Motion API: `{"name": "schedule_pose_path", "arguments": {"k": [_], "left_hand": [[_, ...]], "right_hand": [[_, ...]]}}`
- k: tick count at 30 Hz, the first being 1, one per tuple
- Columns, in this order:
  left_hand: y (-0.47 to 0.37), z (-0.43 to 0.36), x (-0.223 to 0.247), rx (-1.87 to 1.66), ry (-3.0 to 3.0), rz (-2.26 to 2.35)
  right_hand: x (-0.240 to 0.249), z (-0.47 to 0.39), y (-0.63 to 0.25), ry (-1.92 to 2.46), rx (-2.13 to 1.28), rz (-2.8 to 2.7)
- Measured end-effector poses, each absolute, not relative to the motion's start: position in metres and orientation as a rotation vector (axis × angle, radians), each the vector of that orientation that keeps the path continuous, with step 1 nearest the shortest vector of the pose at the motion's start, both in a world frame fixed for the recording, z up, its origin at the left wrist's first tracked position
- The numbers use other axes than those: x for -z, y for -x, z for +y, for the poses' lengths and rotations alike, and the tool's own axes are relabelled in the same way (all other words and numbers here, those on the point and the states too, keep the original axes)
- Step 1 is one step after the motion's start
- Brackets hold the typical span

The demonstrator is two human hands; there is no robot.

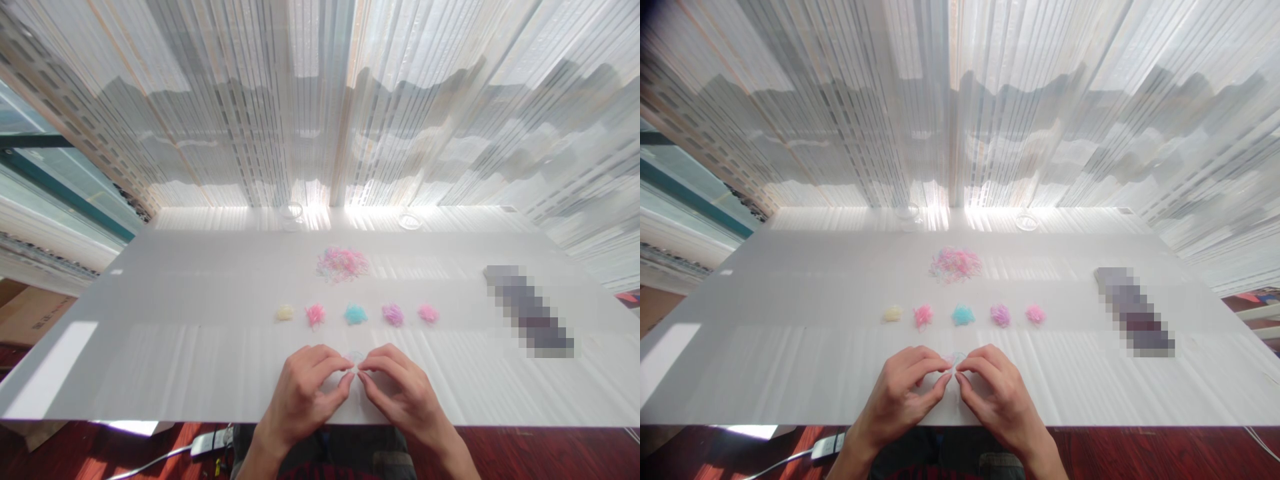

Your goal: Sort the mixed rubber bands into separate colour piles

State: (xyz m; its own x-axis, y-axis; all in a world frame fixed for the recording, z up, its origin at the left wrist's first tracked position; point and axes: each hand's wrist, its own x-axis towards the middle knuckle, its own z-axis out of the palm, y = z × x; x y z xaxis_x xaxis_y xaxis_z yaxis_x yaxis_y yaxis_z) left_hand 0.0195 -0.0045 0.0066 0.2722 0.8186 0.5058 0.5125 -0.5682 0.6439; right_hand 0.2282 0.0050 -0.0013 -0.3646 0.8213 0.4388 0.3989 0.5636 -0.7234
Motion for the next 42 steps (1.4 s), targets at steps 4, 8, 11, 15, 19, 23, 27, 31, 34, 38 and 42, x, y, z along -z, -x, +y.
{"name": "schedule_pose_path", "arguments": {"k": [4, 8, 11, 15, 19, 23, 27, 31, 34, 38, 42], "left_hand": [[-0.02, -0.004, -0.008, -1.22, -2.201, 1.206], [-0.02, -0.003, -0.01, -1.241, -2.213, 1.214], [-0.019, -0.003, -0.008, -1.244, -2.201, 1.227], [-0.019, -0.004, -0.007, -1.27, -2.148, 1.227], [-0.015, -0.006, -0.014, -1.231, -2.154, 1.24], [0.009, -0.001, -0.024, -1.287, -2.159, 1.433], [0.043, 0.013, -0.027, -1.406, -2.058, 1.866], [0.06, 0.024, -0.02, -1.311, -2.007, 2.05], [0.061, 0.028, -0.014, -1.247, -1.965, 2.103], [0.06, 0.03, -0.01, -1.192, -1.902, 2.175], [0.061, 0.03, -0.008, -1.137, -1.85, 2.188]], "right_hand": [[0.001, 0.005, -0.228, 0.984, -0.655, -1.975], [-0.001, 0.005, -0.227, 0.985, -0.647, -1.971], [-0.001, 0.005, -0.227, 0.987, -0.635, -1.96], [0.001, 0.005, -0.227, 0.991, -0.639, -1.948], [0.002, 0.005, -0.228, 0.993, -0.639, -1.949], [0.0, 0.005, -0.227, 1.012, -0.643, -1.929], [-0.002, 0.006, -0.226, 1.006, -0.639, -1.915], [-0.002, 0.006, -0.226, 1.004, -0.646, -1.922], [-0.003, 0.006, -0.227, 1.005, -0.66, -1.934], [-0.004, 0.006, -0.227, 1.011, -0.664, -1.942], [-0.004, 0.006, -0.227, 1.015, -0.67, -1.939]]}}
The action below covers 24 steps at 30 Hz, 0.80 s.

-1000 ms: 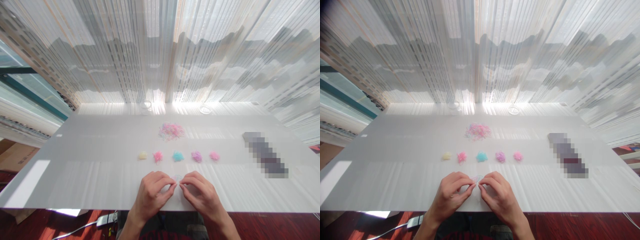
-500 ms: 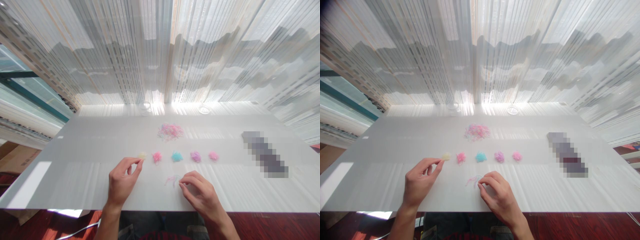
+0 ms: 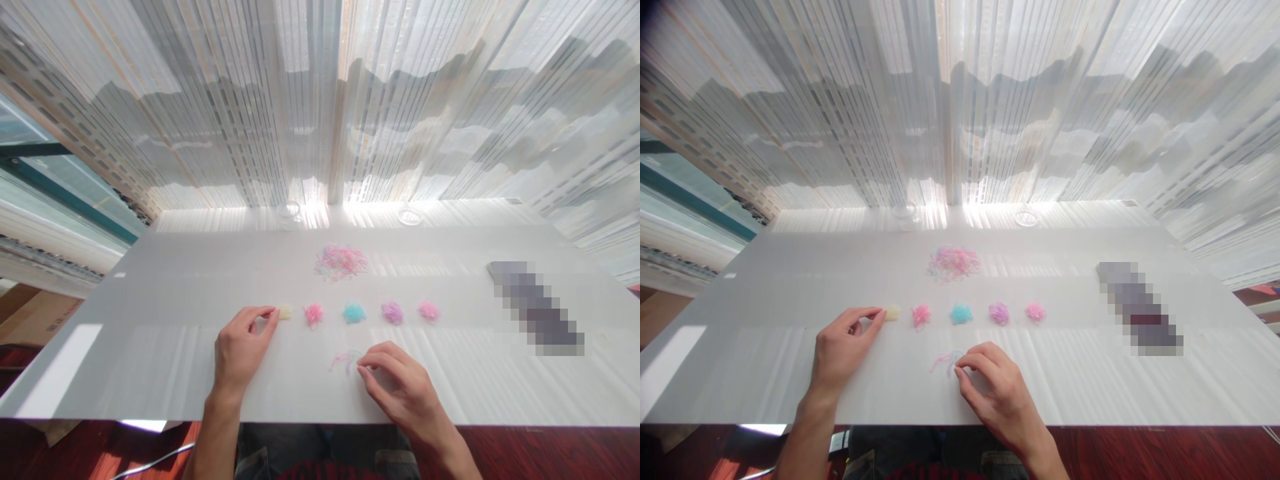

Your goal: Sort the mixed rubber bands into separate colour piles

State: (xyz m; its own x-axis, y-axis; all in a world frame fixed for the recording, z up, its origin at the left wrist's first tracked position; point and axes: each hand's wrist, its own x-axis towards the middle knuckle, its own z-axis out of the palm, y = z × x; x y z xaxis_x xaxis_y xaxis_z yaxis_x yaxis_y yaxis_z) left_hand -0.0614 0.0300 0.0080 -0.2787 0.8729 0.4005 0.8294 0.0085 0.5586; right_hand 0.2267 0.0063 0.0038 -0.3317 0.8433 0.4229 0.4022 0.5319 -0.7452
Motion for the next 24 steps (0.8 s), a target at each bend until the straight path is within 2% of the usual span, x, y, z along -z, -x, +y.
{"name": "schedule_pose_path", "arguments": {"k": [8, 13, 18, 24], "left_hand": [[0.063, 0.028, -0.006, -1.213, -1.928, 2.146], [0.046, 0.013, -0.021, -1.358, -2.155, 1.872], [0.009, -0.006, -0.026, -1.123, -2.232, 1.425], [-0.016, -0.006, -0.009, -1.018, -2.345, 1.393]], "right_hand": [[-0.005, 0.006, -0.227, 1.016, -0.69, -1.927], [-0.002, 0.006, -0.227, 1.062, -0.629, -1.893], [0.005, 0.007, -0.226, 1.144, -0.515, -1.922], [0.007, 0.006, -0.223, 1.163, -0.489, -2.015]]}}
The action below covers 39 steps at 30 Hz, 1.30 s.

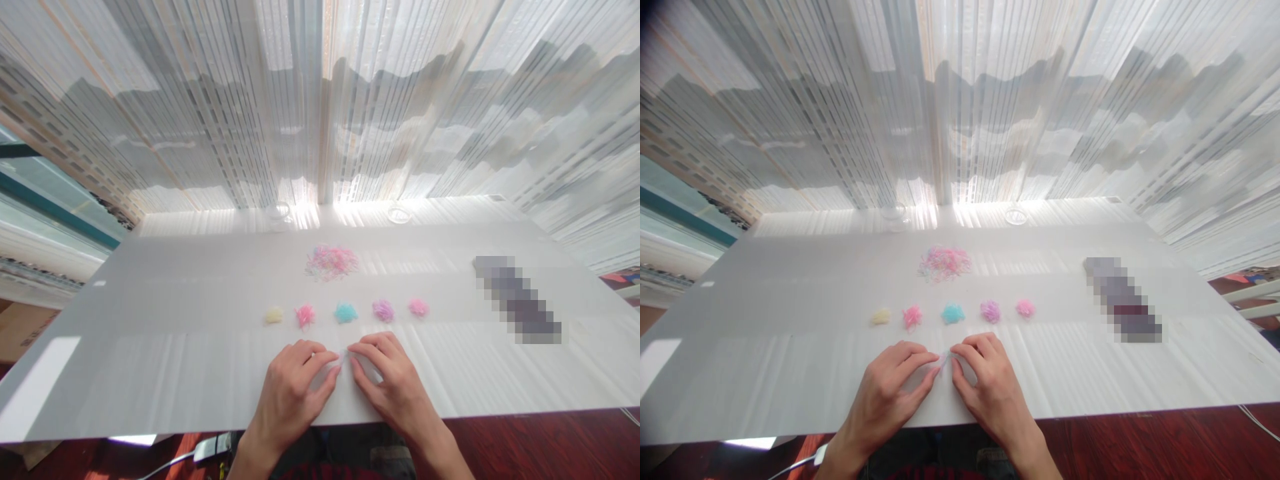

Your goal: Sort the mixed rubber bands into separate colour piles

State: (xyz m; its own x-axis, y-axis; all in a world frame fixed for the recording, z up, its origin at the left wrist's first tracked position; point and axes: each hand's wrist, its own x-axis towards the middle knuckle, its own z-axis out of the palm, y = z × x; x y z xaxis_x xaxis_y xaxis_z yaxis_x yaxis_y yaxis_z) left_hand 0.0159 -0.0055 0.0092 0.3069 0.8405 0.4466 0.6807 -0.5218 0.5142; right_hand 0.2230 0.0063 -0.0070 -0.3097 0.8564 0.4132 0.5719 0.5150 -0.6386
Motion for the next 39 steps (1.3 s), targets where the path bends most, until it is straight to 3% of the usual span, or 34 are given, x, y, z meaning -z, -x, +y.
{"name": "schedule_pose_path", "arguments": {"k": [39], "left_hand": [[-0.025, -0.003, -0.009, -1.142, -2.163, 1.255]], "right_hand": [[0.003, 0.004, -0.227, 1.042, -0.579, -1.988]]}}
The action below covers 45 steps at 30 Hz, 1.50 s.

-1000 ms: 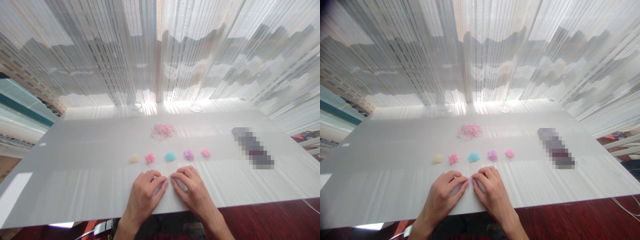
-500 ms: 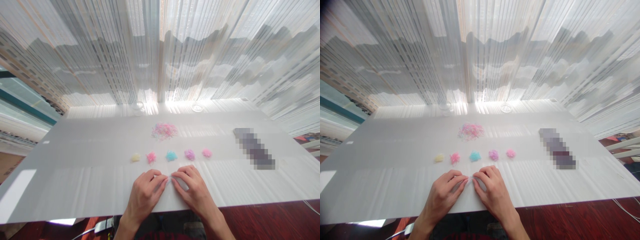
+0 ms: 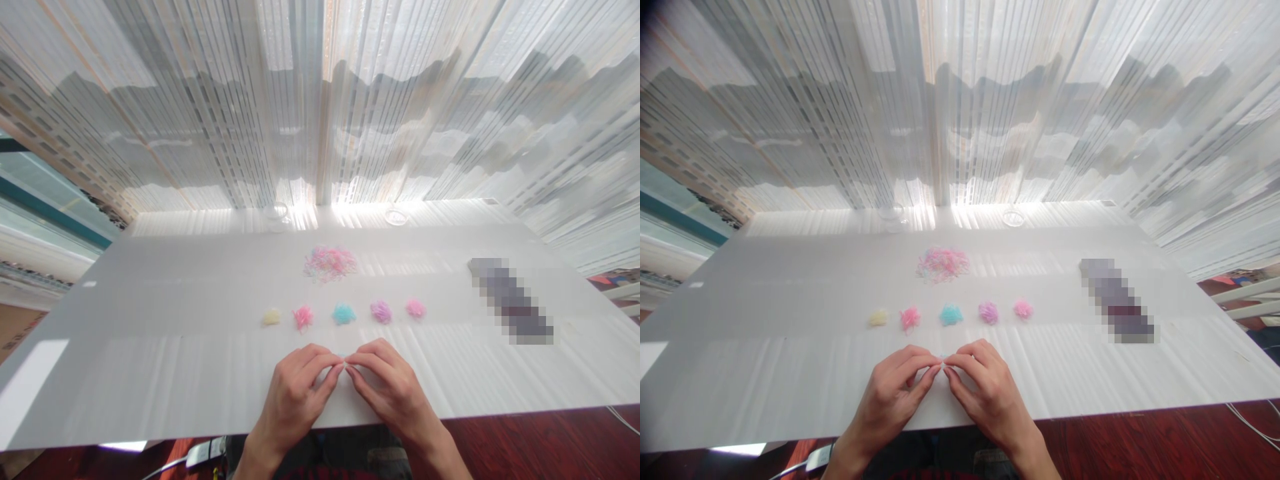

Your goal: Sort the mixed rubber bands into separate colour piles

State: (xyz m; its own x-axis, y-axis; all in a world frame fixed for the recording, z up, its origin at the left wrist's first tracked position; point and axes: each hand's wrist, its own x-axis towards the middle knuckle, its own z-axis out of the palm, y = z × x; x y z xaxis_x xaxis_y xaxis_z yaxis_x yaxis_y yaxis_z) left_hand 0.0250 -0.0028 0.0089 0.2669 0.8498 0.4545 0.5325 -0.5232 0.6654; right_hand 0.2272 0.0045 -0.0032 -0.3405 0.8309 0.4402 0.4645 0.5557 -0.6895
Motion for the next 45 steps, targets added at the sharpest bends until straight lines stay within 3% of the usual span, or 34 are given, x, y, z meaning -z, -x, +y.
{"name": "schedule_pose_path", "arguments": {"k": [45], "left_hand": [[-0.0251, -0.0046, -0.0104, -1.113, -2.079, 1.293]], "right_hand": [[-0.0047, 0.0055, -0.2264, 1.017, -0.612, -1.9]]}}
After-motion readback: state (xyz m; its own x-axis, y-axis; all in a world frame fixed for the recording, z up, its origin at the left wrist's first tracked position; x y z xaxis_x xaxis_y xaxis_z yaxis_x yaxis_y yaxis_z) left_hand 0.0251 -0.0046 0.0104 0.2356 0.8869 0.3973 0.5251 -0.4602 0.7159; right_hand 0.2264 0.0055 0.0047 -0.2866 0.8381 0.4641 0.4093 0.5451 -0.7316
